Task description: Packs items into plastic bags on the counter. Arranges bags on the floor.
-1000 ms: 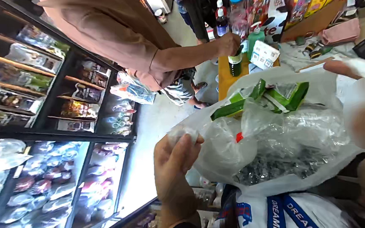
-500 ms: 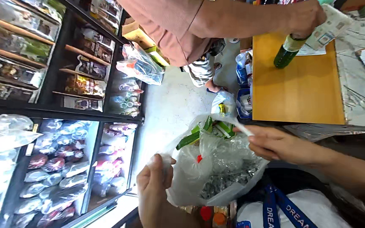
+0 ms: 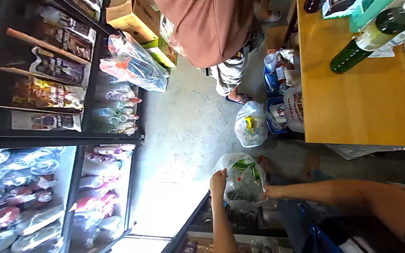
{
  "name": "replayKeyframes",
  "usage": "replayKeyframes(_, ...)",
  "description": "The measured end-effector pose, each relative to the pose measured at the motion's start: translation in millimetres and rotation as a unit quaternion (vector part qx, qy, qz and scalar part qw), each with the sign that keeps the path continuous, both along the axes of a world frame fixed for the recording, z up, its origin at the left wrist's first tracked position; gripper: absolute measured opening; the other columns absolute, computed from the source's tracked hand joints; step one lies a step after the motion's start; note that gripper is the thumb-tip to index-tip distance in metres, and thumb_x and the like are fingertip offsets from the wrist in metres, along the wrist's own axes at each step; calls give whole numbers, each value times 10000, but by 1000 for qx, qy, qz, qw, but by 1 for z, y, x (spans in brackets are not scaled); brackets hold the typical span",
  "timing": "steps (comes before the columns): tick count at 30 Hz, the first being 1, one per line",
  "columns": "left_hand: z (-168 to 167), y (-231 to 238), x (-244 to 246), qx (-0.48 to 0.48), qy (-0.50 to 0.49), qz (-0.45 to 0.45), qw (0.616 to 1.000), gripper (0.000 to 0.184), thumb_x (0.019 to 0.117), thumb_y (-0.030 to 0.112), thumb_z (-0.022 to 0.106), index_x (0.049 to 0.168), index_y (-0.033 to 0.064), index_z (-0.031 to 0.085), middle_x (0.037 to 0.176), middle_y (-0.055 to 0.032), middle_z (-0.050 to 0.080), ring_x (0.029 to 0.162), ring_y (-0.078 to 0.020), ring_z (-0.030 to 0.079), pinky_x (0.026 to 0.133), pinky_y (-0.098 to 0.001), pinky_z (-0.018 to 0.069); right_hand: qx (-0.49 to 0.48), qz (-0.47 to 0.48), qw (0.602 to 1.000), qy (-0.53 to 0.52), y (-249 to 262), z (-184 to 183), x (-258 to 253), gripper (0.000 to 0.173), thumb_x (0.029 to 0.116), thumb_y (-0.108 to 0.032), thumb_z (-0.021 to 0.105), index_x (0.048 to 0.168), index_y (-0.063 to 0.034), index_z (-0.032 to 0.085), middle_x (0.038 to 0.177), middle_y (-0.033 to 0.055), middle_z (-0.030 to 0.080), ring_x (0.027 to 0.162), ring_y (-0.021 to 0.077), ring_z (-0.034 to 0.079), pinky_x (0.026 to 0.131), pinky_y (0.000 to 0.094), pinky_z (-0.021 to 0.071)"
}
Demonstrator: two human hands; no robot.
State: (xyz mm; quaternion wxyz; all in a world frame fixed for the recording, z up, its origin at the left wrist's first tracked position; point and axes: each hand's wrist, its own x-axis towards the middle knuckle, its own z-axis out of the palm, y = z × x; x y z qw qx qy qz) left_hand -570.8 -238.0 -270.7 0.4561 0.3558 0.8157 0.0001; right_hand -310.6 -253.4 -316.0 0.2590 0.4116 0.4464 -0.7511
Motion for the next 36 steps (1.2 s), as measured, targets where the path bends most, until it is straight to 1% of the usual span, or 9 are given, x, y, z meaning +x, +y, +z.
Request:
replayKeyframes(4, -74, 34, 0, -34, 26, -77, 996, 490, 1089, 403, 446, 1155, 7, 726, 1157, -212, 722, 1175, -396, 649, 1071, -644, 407, -3, 11, 1000, -15, -27, -135, -22, 432, 1004, -229, 640, 1249, 122, 586, 1231, 287, 620, 1170, 367, 593, 1038, 538, 436)
replayKeyframes(10, -141, 87, -5, -63, 37, -139, 988, 490, 1090, 400, 425, 1206, 18, 709, 1232, -205, 702, 1250, -381, 612, 1115, -618, 369, -32, -103, 993, -50, -24, -180, -64, 554, 1013, -220, 640, 1417, 104, 442, 1362, 302, 556, 1279, 382, 550, 1112, 521, 411)
replayKeyframes(16, -179, 104, -27, -34, 31, -129, 991, 483, 1080, 405, 457, 1206, 19, 719, 1220, -214, 706, 1265, -401, 596, 1156, -616, 318, -110, -254, 959, -69, 11, -156, -71, 526, 1049, -115, 554, 1490, 54, 322, 1444, 248, 500, 1308, 304, 524, 1098, 446, 429)
replayKeyframes(20, -251, 80, -34, -100, 21, -175, 979, 478, 1066, 380, 507, 1287, -10, 674, 1373, -261, 611, 1403, -445, 453, 1199, -668, 204, -53, -179, 980, -71, 32, -213, -61, 431, 1029, -112, 592, 1361, 148, 503, 1361, 321, 547, 1264, 363, 545, 1084, 481, 428)
replayKeyframes(23, -284, 60, -33, -153, 6, -181, 972, 491, 1065, 395, 500, 1289, -9, 666, 1398, -256, 592, 1421, -445, 428, 1188, -678, 214, -34, -124, 980, -150, 52, -218, -49, 644, 1010, -110, 640, 1512, 120, 309, 1513, 322, 439, 1426, 387, 447, 1188, 456, 348)
replayKeyframes(27, -290, 65, -25, -142, -6, -165, 976, 516, 1081, 390, 452, 1372, -10, 601, 1442, -250, 558, 1435, -425, 420, 1189, -652, 239, -29, -200, 963, -176, 36, -252, 2, 512, 1054, -84, 542, 1496, 98, 360, 1450, 326, 488, 1301, 391, 540, 1095, 456, 438)
replayKeyframes(33, -252, 72, -11, -39, 28, -11, 999, 412, 1049, 248, 519, 1408, 61, 595, 1454, -207, 561, 1420, -381, 452, 1176, -598, 304, -43, -209, 961, -177, 80, -141, 57, 468, 1119, -144, 376, 1536, 46, 282, 1420, 290, 529, 1225, 340, 604, 991, 438, 510)
replayKeyframes(35, -233, 66, 2, 1, 13, 33, 999, 400, 1055, 206, 489, 1413, 53, 581, 1414, -202, 591, 1365, -390, 507, 1119, -602, 375, -21, -214, 947, -238, 101, -64, 57, 458, 1128, -138, 338, 1563, 4, 311, 1523, 240, 473, 1353, 336, 528, 1111, 448, 418)
replayKeyframes(36, -224, 60, 10, 11, -4, 48, 999, 403, 1058, 191, 473, 1418, 38, 570, 1396, -204, 604, 1343, -384, 531, 1113, -585, 396, 0, -207, 952, -225, 106, -42, 67, 443, 1128, -141, 339, 1538, 28, 335, 1500, 254, 491, 1326, 342, 549, 1086, 448, 436)
